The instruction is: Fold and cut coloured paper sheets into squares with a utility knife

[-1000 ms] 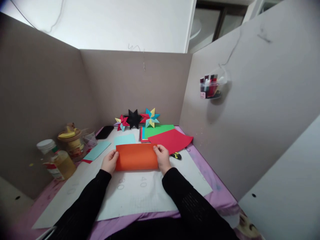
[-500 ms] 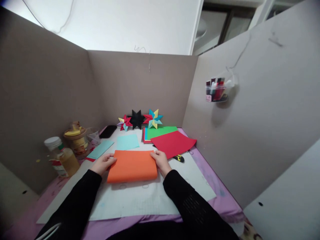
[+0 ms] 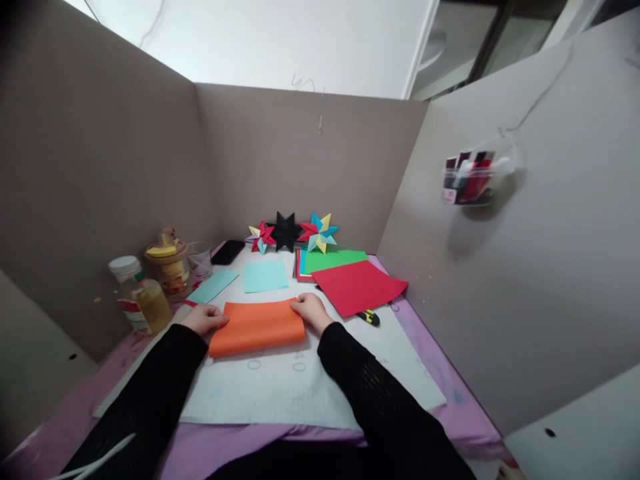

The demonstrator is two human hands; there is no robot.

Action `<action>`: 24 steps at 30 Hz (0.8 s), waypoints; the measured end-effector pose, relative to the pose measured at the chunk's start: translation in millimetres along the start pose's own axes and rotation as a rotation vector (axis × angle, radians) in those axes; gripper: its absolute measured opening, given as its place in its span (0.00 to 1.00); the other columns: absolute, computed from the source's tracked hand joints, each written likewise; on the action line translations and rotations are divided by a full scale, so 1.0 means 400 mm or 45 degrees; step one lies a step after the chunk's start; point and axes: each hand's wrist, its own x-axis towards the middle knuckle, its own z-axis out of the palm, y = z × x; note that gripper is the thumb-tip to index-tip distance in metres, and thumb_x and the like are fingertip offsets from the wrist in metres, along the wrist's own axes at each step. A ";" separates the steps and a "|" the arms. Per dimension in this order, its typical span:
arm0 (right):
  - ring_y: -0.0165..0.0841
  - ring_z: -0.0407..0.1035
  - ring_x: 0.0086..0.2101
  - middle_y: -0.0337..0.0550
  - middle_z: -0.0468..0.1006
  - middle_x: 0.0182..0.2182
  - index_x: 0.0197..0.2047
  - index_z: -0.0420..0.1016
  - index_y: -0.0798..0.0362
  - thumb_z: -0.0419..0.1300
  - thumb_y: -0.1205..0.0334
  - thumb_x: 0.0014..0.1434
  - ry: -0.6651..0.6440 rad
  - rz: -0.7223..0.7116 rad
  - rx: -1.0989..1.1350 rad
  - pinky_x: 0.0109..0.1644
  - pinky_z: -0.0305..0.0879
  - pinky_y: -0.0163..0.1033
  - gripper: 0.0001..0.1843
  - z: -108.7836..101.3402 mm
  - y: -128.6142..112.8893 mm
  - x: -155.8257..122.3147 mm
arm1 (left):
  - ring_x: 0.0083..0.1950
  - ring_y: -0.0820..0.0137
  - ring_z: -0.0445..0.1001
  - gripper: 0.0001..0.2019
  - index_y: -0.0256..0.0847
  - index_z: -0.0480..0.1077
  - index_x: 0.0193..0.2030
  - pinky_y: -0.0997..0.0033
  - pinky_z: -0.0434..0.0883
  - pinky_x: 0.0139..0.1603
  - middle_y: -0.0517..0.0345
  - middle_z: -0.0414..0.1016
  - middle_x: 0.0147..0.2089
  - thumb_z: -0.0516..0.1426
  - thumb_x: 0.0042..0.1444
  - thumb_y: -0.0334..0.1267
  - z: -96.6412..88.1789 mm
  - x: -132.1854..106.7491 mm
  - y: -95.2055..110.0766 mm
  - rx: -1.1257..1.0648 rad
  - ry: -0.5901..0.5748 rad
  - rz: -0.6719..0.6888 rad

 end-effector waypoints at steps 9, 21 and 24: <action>0.29 0.61 0.26 0.38 0.71 0.24 0.26 0.69 0.53 0.60 0.56 0.45 0.065 -0.040 -0.825 0.26 0.44 0.34 0.09 -0.015 0.005 0.032 | 0.27 0.69 0.68 0.09 0.40 0.66 0.18 0.74 0.57 0.25 0.61 0.70 0.20 0.60 0.36 0.42 0.024 0.021 -0.010 0.429 0.034 -0.047; 0.31 0.63 0.27 0.41 0.73 0.26 0.29 0.71 0.53 0.66 0.58 0.40 -0.050 -0.089 -0.831 0.27 0.50 0.34 0.12 -0.035 -0.014 0.058 | 0.38 0.59 0.71 0.22 0.49 0.75 0.42 0.67 0.62 0.39 0.53 0.74 0.39 0.61 0.34 0.37 0.073 0.056 0.073 0.731 -0.490 0.681; 0.36 0.66 0.33 0.48 0.74 0.33 0.32 0.74 0.55 0.65 0.60 0.41 -0.116 -0.212 -1.027 0.32 0.54 0.35 0.13 -0.031 -0.049 0.058 | 0.36 0.58 0.71 0.30 0.49 0.74 0.45 0.65 0.64 0.38 0.52 0.75 0.39 0.63 0.26 0.33 0.082 0.078 0.096 0.691 -0.599 0.587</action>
